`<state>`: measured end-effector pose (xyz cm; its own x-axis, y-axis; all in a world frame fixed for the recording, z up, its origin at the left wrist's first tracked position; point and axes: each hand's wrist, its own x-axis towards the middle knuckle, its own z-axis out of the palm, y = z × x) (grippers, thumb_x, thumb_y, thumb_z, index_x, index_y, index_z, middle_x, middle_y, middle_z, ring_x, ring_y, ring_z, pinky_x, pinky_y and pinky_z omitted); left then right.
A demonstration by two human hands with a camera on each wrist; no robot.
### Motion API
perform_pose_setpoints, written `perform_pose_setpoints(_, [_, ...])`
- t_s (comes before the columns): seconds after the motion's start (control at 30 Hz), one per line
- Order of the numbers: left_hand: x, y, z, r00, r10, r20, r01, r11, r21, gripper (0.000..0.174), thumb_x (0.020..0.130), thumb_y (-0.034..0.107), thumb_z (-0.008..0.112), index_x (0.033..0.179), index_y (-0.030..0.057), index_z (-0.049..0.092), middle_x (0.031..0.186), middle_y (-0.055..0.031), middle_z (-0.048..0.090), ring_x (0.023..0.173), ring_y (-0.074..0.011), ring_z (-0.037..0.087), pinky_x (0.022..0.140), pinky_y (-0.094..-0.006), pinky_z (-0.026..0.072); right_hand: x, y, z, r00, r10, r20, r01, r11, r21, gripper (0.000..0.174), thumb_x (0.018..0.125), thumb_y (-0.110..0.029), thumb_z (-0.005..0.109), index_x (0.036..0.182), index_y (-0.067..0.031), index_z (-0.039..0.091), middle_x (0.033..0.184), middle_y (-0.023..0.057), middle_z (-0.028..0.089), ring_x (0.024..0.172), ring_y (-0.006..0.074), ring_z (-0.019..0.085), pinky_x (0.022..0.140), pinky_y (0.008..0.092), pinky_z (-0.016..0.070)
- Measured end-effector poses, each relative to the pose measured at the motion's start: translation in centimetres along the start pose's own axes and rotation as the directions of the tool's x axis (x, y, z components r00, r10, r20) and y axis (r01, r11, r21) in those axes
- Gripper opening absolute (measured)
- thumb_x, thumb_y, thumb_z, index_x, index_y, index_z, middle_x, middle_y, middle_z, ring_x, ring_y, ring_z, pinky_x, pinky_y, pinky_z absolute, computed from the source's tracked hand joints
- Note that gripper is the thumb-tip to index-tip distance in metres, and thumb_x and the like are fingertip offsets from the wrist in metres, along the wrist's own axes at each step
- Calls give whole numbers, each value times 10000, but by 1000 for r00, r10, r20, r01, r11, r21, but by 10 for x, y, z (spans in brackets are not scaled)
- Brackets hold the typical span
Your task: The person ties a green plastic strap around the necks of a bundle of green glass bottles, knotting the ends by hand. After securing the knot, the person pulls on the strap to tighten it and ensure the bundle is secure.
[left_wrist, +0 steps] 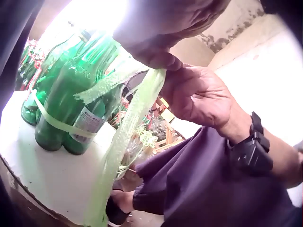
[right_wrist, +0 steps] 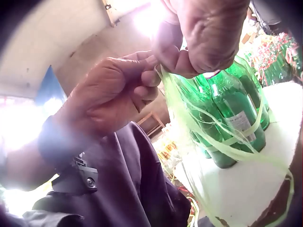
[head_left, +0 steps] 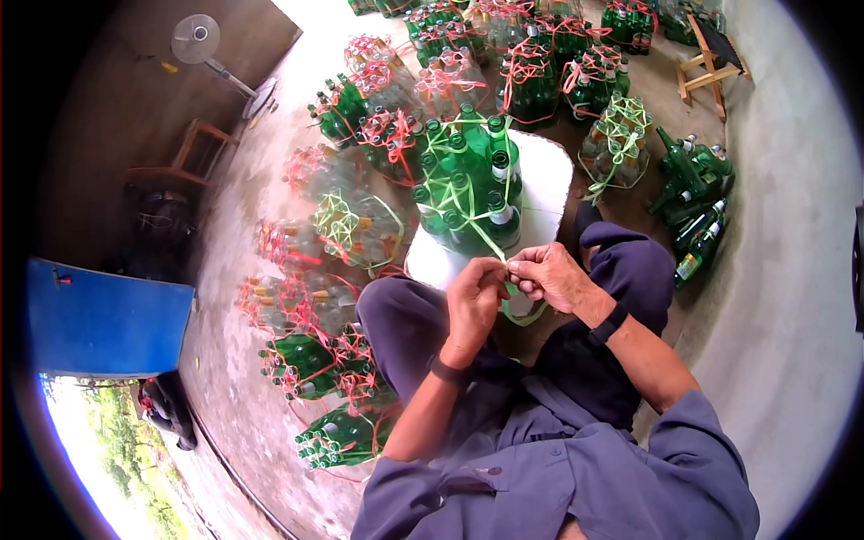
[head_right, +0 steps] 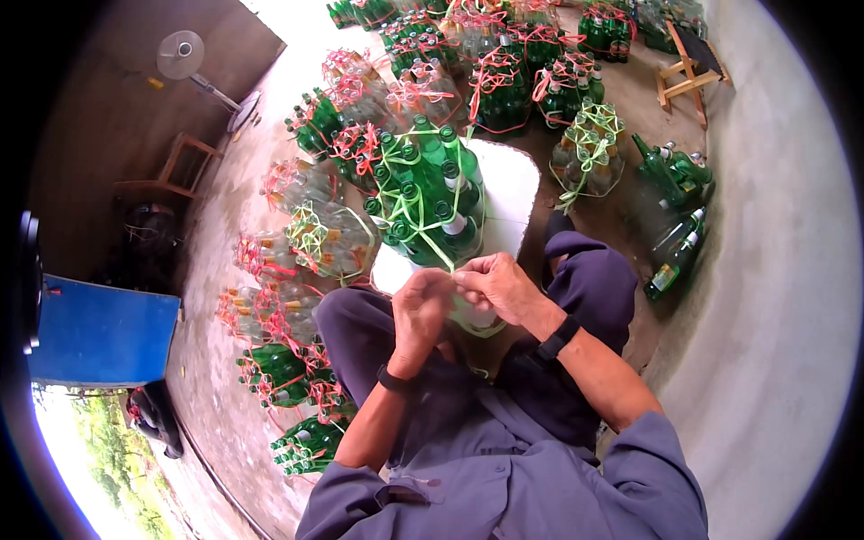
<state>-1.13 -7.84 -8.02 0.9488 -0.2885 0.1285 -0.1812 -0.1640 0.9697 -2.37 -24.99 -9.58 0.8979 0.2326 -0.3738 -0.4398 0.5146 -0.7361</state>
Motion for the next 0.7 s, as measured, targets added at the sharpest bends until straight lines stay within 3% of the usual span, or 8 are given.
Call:
perform_pose_setpoints(0.07, [0, 0, -3, 971, -232, 56, 239, 945, -225, 95, 954, -28, 543, 1008, -16, 620, 807, -41, 635, 657, -103, 604, 580, -240, 478, -1, 0, 0, 1000, -12, -12, 12, 999, -45, 148, 947, -112, 665, 885, 21, 675, 728, 23, 620, 572, 57, 516, 465, 204, 395])
perform_pose_setpoints(0.17, [3, 3, -6, 945, -316, 87, 327, 893, -310, 92, 967, 20, 558, 1034, -3, 617, 824, -32, 644, 660, -81, 588, 574, -212, 444, -1, -1, 0, 997, -80, -6, 77, 983, -165, 150, 941, -118, 673, 927, 30, 695, 738, 8, 633, 591, 49, 534, 491, 205, 417])
perform_pose_setpoints(0.23, [4, 3, -7, 942, -324, 87, 334, 879, -340, 90, 966, 33, 565, 1032, 2, 619, 825, -33, 647, 656, -77, 583, 571, -205, 432, -4, -6, 6, 980, -193, -48, 164, 922, -350, 136, 933, -112, 680, 946, 21, 709, 747, -16, 640, 610, 28, 533, 522, 202, 430])
perform_pose_setpoints(0.27, [4, 3, -8, 939, -331, 88, 340, 865, -368, 90, 965, 45, 573, 1030, 6, 620, 826, -34, 650, 651, -74, 578, 568, -198, 421, -4, -6, 6, 980, -192, -45, 164, 922, -350, 136, 933, -112, 680, 946, 21, 709, 747, -16, 640, 610, 28, 533, 522, 202, 430])
perform_pose_setpoints(0.33, [4, 3, -8, 939, -334, 86, 341, 861, -377, 88, 962, 49, 578, 1029, 11, 621, 833, -35, 655, 646, -73, 574, 567, -194, 413, -5, -5, 5, 925, -373, -77, 285, 813, -509, 114, 920, -96, 689, 954, 10, 713, 760, -31, 645, 659, 20, 548, 582, 202, 458])
perform_pose_setpoints(0.47, [3, 5, -6, 944, -324, 63, 325, 881, -343, 87, 957, 47, 594, 1033, 14, 620, 851, -37, 667, 652, -76, 580, 572, -193, 415, -9, -8, 4, 931, -355, -86, 276, 838, -471, 108, 911, -91, 699, 944, 11, 710, 779, -19, 664, 711, 27, 569, 635, 214, 486])
perform_pose_setpoints(0.53, [2, 3, -3, 949, -311, 52, 309, 883, -353, 88, 952, 36, 602, 1034, 11, 623, 859, -40, 670, 661, -79, 587, 576, -196, 420, -11, -11, 7, 913, -408, -25, 330, 772, -543, 111, 899, -89, 713, 939, 15, 706, 795, -7, 682, 742, 38, 592, 670, 225, 504])
perform_pose_setpoints(0.7, [1, 3, 0, 961, -277, 22, 268, 901, -341, 101, 939, -19, 616, 1038, -13, 632, 871, -46, 668, 680, -90, 597, 602, -209, 452, -10, -7, 8, 906, -422, -18, 338, 751, -567, 120, 884, -86, 727, 933, 20, 699, 817, 20, 701, 749, 51, 606, 679, 236, 513])
